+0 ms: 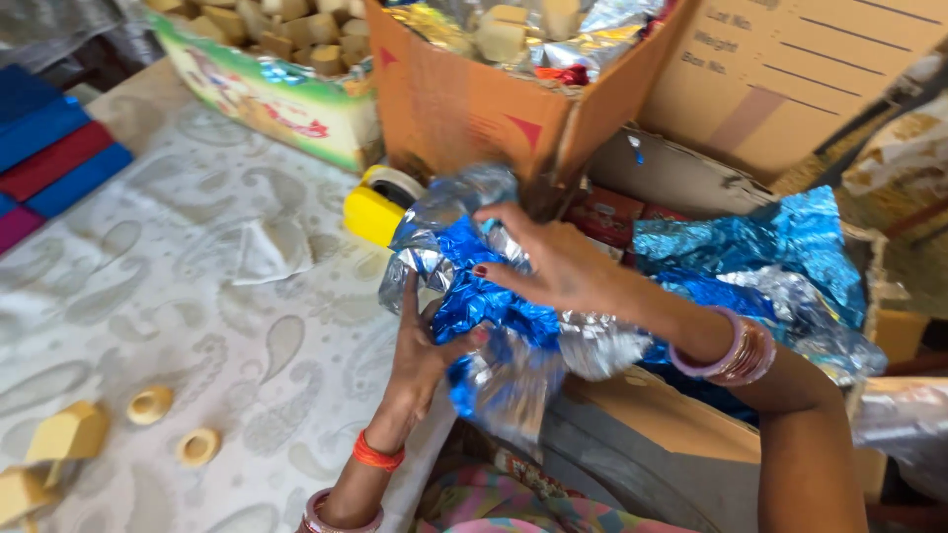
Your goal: Packing wooden dreidels and small boxes into foil and cardboard packaging.
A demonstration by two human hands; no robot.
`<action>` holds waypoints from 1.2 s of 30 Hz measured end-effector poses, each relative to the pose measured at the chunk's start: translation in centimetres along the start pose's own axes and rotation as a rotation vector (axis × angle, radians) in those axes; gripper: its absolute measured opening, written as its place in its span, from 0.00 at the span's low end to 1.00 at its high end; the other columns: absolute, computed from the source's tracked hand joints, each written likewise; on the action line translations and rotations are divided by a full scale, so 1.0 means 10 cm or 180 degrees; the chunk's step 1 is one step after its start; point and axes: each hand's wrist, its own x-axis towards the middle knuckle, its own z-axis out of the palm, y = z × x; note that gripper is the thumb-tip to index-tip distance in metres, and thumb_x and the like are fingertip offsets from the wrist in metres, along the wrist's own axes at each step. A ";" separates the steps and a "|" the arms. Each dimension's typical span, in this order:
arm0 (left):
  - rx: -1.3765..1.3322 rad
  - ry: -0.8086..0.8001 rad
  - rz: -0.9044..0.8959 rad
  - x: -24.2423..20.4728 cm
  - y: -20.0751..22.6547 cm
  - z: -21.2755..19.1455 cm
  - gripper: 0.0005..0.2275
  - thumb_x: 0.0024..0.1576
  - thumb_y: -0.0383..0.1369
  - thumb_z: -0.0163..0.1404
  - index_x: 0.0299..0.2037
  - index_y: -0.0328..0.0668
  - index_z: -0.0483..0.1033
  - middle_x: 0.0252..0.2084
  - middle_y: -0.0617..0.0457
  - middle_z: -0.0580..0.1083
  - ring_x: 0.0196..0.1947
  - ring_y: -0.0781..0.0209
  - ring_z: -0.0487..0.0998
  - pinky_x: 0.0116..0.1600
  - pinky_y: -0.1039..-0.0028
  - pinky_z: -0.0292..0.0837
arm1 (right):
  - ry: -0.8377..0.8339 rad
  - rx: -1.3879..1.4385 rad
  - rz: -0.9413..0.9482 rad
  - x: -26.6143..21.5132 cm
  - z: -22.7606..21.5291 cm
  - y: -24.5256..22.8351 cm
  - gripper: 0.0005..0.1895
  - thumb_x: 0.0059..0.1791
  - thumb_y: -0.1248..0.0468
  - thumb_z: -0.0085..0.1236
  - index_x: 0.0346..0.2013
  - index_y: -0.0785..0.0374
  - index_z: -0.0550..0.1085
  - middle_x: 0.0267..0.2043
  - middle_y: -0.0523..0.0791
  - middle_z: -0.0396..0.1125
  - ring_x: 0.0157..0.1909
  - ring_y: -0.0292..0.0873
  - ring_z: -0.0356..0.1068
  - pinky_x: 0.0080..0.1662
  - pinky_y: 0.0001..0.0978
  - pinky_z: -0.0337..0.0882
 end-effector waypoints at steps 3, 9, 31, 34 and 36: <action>-0.0060 0.0122 0.0155 0.02 -0.23 -0.47 0.46 0.50 0.19 0.54 0.76 0.45 0.36 0.58 0.40 0.72 0.51 0.53 0.80 0.52 0.70 0.78 | 0.0064 0.0132 -0.1076 0.24 -0.03 0.26 0.39 0.50 0.49 0.62 0.69 0.57 0.56 0.35 0.59 0.68 0.34 0.54 0.72 0.39 0.48 0.70; 0.0524 -0.0592 0.0280 -0.04 -0.28 -0.98 0.20 0.66 0.31 0.49 0.66 0.29 0.72 0.48 0.54 0.77 0.46 0.72 0.74 0.52 0.79 0.71 | -0.0528 0.0457 -0.0494 0.31 -0.30 0.21 0.45 0.44 0.50 0.69 0.71 0.52 0.58 0.52 0.57 0.69 0.42 0.50 0.71 0.45 0.42 0.71; 0.1085 -0.0548 -0.0139 0.14 -0.36 -0.52 0.18 0.67 0.40 0.42 0.50 0.29 0.77 0.39 0.55 0.78 0.40 0.68 0.73 0.49 0.74 0.71 | -0.0598 0.1118 -0.1204 -0.03 1.14 0.94 0.84 0.29 0.35 0.73 0.77 0.64 0.25 0.82 0.58 0.19 0.83 0.59 0.24 0.77 0.51 0.35; 0.1348 -0.0445 0.1125 0.08 -0.21 -0.17 0.15 0.65 0.32 0.46 0.56 0.27 0.73 0.52 0.46 0.72 0.53 0.56 0.72 0.58 0.69 0.64 | -0.0224 0.1380 -0.1334 -0.23 1.36 0.94 0.82 0.31 0.39 0.76 0.76 0.68 0.26 0.81 0.57 0.21 0.82 0.59 0.25 0.77 0.51 0.36; 0.1659 -0.0508 0.1337 0.05 -0.09 0.01 0.15 0.61 0.28 0.49 0.57 0.32 0.75 0.57 0.43 0.72 0.58 0.50 0.75 0.60 0.66 0.68 | 0.0399 0.1311 -0.1228 -0.33 1.37 0.94 0.60 0.42 0.48 0.76 0.78 0.64 0.50 0.84 0.56 0.35 0.85 0.56 0.39 0.79 0.48 0.48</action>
